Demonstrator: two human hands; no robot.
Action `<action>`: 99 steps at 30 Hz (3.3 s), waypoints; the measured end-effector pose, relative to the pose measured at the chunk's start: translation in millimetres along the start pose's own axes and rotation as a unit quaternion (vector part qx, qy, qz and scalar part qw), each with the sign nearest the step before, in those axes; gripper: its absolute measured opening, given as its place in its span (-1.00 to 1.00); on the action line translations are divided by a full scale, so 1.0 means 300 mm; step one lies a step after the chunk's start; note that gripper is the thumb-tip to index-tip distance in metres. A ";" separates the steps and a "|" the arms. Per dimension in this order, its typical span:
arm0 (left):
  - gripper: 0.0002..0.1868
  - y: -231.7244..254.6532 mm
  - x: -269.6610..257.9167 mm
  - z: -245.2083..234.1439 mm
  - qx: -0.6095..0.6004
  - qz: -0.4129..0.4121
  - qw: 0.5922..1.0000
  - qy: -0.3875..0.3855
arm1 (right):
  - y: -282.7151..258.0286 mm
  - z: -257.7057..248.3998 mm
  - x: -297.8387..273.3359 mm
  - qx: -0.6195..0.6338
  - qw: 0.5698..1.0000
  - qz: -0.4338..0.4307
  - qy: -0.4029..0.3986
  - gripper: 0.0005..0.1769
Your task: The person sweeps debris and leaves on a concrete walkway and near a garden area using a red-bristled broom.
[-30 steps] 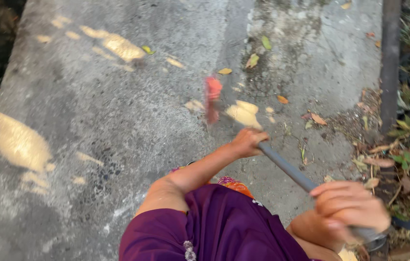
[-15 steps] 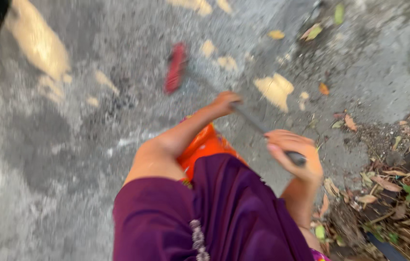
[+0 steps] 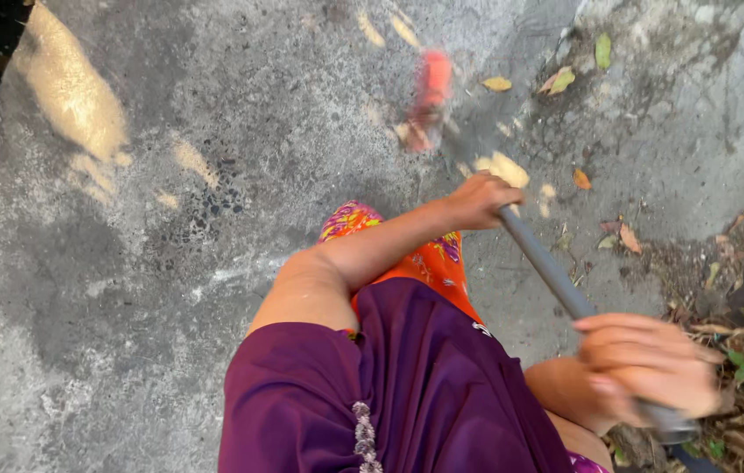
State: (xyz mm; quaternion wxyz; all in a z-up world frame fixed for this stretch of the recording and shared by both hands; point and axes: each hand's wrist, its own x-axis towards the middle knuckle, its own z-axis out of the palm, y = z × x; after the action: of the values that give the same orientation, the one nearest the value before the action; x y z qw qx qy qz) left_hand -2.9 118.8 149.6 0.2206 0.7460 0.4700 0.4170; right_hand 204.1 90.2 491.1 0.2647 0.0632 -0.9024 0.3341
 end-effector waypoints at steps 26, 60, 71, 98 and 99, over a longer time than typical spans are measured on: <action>-0.87 -0.535 0.387 0.262 -0.149 -0.062 0.987 0.013 | 0.548 0.031 0.292 -0.069 0.972 0.225 0.006 -0.70; -0.85 -0.862 0.918 0.199 -0.064 0.012 0.991 -0.120 | 0.941 -0.252 0.280 -0.003 0.908 0.387 0.159 -0.79; -0.65 -0.602 1.161 -0.002 -0.133 0.147 0.963 -0.182 | 0.801 -0.325 0.428 -0.098 0.903 0.239 0.344 -0.71; -0.66 -0.416 1.580 0.809 -0.036 0.201 0.911 -0.357 | 0.700 -0.700 -0.422 -0.129 0.761 0.317 0.551 -0.59; -0.72 -0.470 1.580 0.865 -0.001 0.189 0.916 -0.354 | 0.739 -0.713 -0.458 -0.131 0.753 0.350 0.541 -0.63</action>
State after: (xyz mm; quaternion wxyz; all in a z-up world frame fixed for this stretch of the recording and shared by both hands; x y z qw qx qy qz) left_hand 239.0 619.6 100.5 0.2902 0.9196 0.2106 0.1605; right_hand 349.9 388.1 429.7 0.5794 -0.4837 -0.6022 0.2602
